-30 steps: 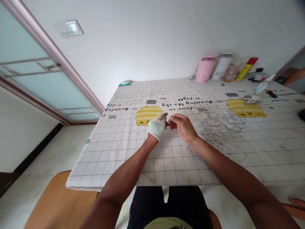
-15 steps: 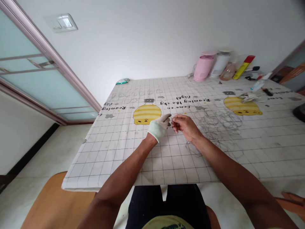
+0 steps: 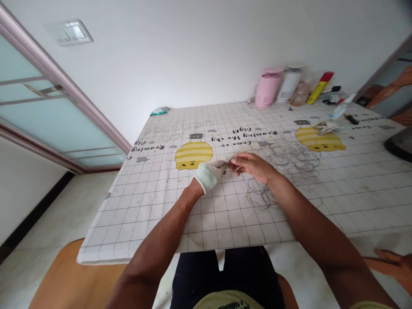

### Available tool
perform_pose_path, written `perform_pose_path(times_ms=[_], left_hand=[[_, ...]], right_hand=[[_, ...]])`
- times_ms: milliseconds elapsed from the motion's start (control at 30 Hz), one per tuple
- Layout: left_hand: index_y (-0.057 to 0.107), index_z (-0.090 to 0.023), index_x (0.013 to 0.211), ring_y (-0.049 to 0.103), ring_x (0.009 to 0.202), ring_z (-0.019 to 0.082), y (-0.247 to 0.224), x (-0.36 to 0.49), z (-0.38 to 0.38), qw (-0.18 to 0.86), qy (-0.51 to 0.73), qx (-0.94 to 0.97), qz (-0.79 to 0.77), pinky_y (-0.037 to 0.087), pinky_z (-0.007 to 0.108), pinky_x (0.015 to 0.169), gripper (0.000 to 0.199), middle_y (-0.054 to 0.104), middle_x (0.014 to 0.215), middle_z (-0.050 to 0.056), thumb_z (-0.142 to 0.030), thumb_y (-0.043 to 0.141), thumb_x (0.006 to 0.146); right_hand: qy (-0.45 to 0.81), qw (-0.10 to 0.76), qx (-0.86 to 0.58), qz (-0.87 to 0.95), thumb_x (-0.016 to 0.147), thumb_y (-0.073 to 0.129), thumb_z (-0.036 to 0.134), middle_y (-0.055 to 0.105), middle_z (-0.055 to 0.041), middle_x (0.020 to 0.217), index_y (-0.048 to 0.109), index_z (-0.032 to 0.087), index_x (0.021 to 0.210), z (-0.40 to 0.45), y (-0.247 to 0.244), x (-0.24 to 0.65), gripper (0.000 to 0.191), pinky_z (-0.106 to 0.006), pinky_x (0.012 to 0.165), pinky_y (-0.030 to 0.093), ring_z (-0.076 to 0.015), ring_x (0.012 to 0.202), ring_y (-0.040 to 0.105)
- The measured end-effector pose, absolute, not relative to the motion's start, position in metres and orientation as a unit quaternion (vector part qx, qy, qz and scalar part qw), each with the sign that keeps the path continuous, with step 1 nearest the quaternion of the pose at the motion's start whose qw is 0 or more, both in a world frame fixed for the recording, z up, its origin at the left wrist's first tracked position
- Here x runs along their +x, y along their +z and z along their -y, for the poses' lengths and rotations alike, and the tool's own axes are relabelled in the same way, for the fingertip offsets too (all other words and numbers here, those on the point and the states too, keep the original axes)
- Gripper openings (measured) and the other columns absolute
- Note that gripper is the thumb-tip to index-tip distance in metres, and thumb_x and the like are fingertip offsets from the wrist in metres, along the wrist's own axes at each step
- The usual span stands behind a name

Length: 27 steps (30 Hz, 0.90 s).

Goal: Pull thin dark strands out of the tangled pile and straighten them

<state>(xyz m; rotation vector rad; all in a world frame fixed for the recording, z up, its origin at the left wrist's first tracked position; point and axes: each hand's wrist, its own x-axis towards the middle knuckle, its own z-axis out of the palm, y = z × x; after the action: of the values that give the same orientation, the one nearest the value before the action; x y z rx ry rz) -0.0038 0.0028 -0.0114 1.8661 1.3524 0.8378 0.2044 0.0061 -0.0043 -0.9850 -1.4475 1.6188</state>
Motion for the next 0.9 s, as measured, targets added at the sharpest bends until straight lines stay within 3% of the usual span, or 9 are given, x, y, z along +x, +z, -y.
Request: perform_pose_path(times_ms=[100,200,333,533,900], left_hand=[[0.080,-0.023,0.091,0.064,0.064,0.013,-0.002,-0.002,0.004,0.457,0.288,0.674,-0.504,0.050,0.023,0.063,0.020,0.073,0.073,0.001,-0.029,0.061,0.094],[0.079,-0.019,0.089,0.062,0.058,0.011,0.006,-0.002,0.006,0.521,0.280,0.649,-0.479,0.050,0.023,0.059,0.016,0.073,0.071,0.002,-0.024,0.064,0.091],[0.078,-0.015,0.092,0.061,0.053,0.010,0.005,-0.005,0.004,0.568,0.286,0.629,-0.447,0.047,0.022,0.054,0.014,0.074,0.072,0.004,-0.025,0.071,0.088],[0.077,-0.013,0.092,0.060,0.049,0.009,0.000,-0.007,0.000,0.586,0.289,0.621,-0.434,0.044,0.021,0.050,0.013,0.072,0.067,0.004,-0.021,0.067,0.090],[0.078,-0.012,0.090,0.062,0.050,0.011,0.013,-0.013,0.011,0.620,0.241,0.654,-0.361,0.050,0.023,0.052,0.019,0.072,0.065,0.004,-0.030,0.077,0.084]], right_hand=[[0.628,0.388,-0.349,0.577,0.082,0.083,0.042,0.075,-0.0100,0.111,0.079,0.020,0.110,-0.009,-0.004,0.208,0.036,-0.034,0.085,0.052,-0.0214,0.100,0.067],[0.638,0.399,-0.326,0.572,0.078,0.087,0.037,0.075,-0.0072,0.104,0.081,0.020,0.102,-0.010,-0.008,0.204,0.029,-0.035,0.091,0.051,-0.0197,0.097,0.066],[0.645,0.428,-0.316,0.548,0.077,0.089,0.033,0.071,-0.0029,0.091,0.080,0.020,0.091,-0.009,-0.015,0.197,0.021,-0.031,0.085,0.050,-0.0153,0.085,0.062],[0.615,0.468,-0.314,0.552,0.079,0.088,0.026,0.071,-0.0020,0.087,0.081,0.021,0.089,-0.007,-0.017,0.194,0.014,-0.028,0.080,0.048,-0.0142,0.083,0.062],[0.672,0.486,-0.230,0.509,0.086,0.084,0.040,0.070,-0.0036,0.085,0.083,0.021,0.101,-0.007,-0.012,0.203,0.024,-0.032,0.076,0.053,-0.0162,0.079,0.063]])
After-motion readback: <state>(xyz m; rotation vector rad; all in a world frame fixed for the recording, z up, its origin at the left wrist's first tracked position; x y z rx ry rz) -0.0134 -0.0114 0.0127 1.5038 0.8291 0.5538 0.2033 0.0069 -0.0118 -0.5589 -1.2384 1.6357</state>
